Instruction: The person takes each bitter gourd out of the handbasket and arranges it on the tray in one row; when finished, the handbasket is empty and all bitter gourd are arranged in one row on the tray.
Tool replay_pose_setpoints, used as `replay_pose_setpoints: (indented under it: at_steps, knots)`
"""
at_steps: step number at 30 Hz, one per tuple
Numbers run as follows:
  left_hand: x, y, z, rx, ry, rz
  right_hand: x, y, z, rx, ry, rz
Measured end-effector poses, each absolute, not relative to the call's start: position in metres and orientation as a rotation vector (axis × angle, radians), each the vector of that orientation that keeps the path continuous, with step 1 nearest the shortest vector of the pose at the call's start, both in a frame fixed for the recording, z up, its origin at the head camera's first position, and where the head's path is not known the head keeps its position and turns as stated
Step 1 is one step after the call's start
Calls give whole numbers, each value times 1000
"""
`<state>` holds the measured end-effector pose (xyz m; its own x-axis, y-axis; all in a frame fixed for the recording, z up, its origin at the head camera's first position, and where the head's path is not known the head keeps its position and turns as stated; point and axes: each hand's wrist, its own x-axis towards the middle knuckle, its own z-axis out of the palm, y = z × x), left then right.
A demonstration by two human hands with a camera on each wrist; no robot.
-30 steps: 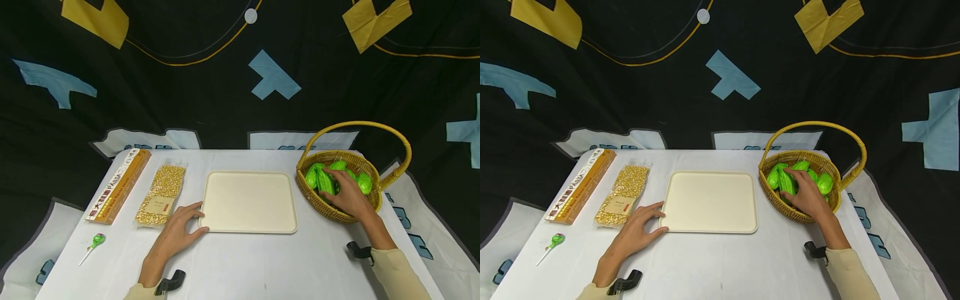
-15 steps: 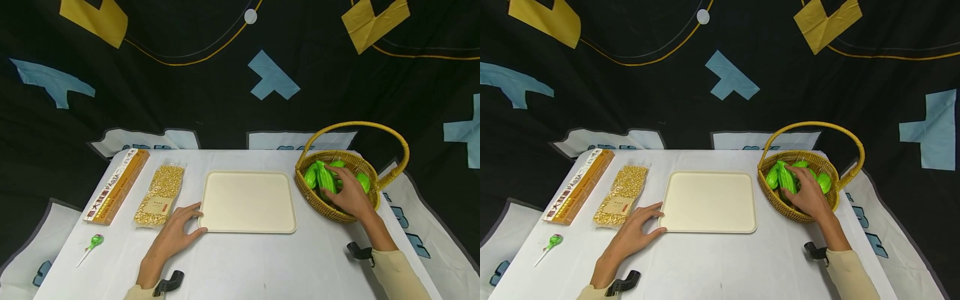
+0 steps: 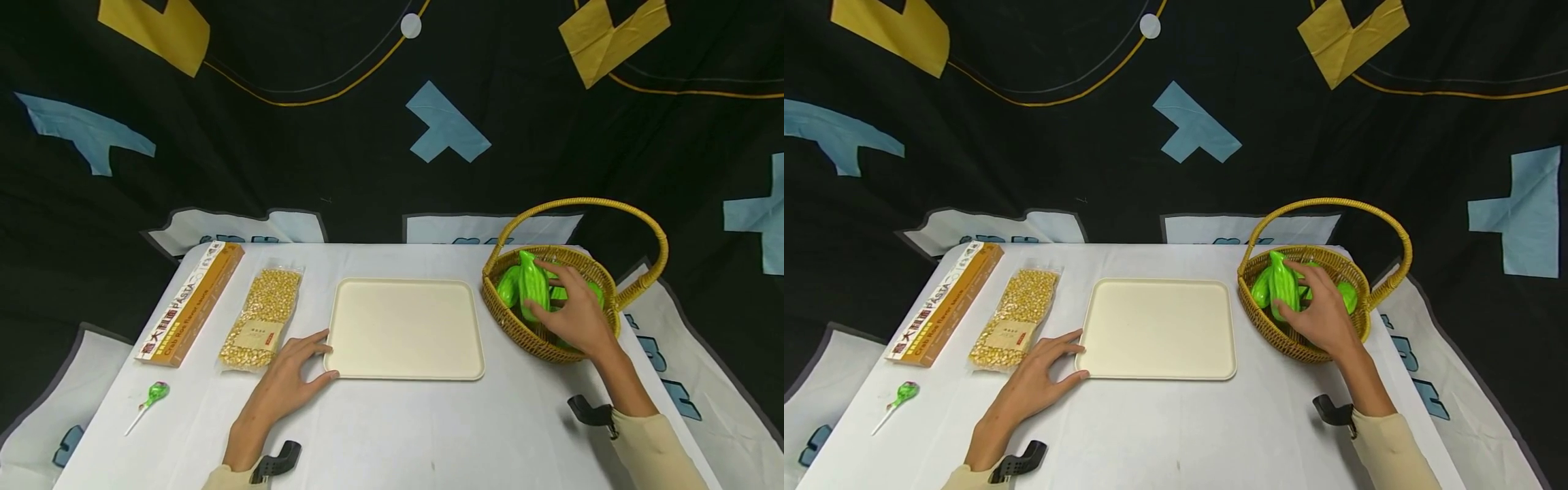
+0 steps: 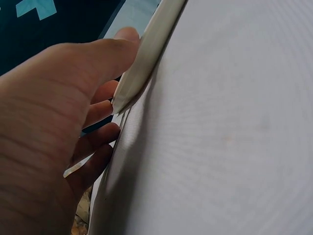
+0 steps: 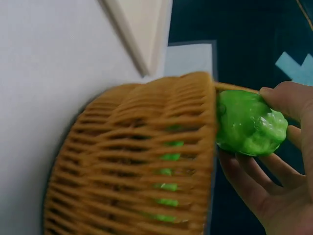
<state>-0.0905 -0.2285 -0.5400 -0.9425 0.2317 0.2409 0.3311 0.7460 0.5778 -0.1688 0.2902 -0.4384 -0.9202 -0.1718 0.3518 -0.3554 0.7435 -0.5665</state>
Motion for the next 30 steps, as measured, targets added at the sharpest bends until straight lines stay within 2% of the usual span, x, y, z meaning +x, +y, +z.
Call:
replay_pose_setpoints:
  at_steps: [12, 30]
  knots:
    - [-90, -229, -541, -462, -2790, -965, -154, 264, -429, 394, -2630, 1096]
    - [-90, -230, -539, -489, -2774, -966, -154, 211, -457, 530, -2566, 1382]
